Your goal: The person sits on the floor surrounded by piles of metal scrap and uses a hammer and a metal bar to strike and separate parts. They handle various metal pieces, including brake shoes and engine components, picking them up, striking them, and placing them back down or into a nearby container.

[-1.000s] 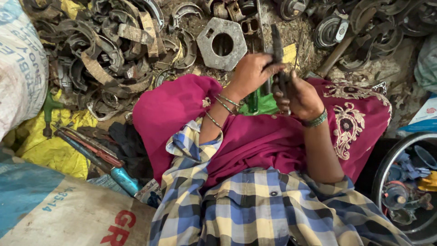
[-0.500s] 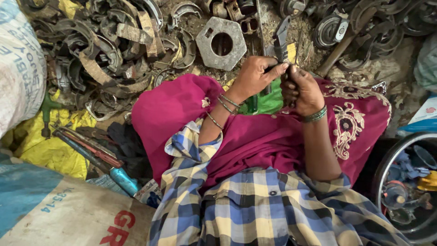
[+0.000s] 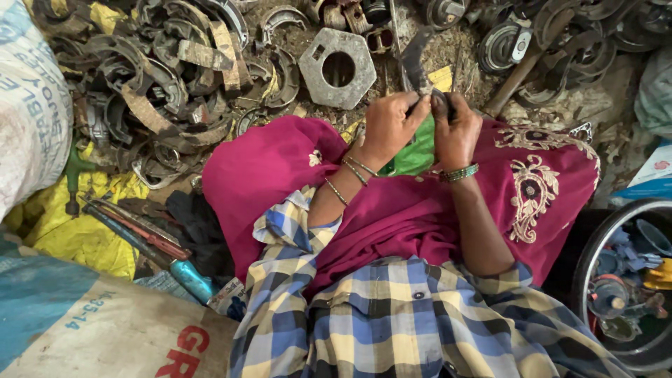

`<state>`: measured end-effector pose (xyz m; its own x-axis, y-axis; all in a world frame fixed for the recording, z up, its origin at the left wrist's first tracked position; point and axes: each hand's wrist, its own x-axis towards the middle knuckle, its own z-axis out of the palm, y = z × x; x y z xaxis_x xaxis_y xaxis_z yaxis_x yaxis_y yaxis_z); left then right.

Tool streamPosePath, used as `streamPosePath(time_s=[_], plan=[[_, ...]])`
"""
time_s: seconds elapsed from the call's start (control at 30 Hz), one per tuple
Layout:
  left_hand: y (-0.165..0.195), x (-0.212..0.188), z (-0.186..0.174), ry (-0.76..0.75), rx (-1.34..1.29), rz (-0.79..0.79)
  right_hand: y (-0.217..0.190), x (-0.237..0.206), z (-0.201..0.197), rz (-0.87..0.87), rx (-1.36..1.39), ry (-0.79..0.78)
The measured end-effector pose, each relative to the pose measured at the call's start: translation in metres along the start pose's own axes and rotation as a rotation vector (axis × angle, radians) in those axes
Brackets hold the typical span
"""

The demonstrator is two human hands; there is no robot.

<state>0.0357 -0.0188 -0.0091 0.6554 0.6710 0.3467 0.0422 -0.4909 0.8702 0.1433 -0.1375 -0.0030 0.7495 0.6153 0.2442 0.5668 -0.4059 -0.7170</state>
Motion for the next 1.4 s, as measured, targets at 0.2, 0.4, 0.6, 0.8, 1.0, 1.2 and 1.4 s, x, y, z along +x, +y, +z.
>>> streamPosePath(time_s=[0.2, 0.4, 0.6, 0.8, 1.0, 1.2, 1.4], plan=[[-0.020, 0.017, -0.003, -0.095, 0.039, 0.351, -0.008, 0.012, -0.020, 0.480, 0.598, -0.179], [-0.029, 0.020, -0.017, -0.031, 0.347, 0.505, -0.028, 0.011, -0.039, 0.594, 0.744, -0.319], [-0.012, 0.031, -0.037, -0.059, 0.346, 0.596, -0.030, 0.010, -0.044, 0.609, 0.778, -0.421], [-0.007, 0.036, -0.046, -0.194, 0.325, 0.617, -0.008, 0.009, -0.044, 0.502, 0.596, -0.494], [-0.010, 0.036, -0.029, -0.110, 0.403, 0.665, -0.006, 0.006, -0.034, 0.172, 0.067, -0.375], [-0.007, 0.031, -0.037, -0.032, 0.444, 0.660, -0.029, -0.010, -0.011, -0.088, -0.239, -0.117], [-0.003, 0.036, -0.041, -0.006, 0.509, 0.624, -0.048, -0.014, -0.011, -0.217, -0.415, -0.108]])
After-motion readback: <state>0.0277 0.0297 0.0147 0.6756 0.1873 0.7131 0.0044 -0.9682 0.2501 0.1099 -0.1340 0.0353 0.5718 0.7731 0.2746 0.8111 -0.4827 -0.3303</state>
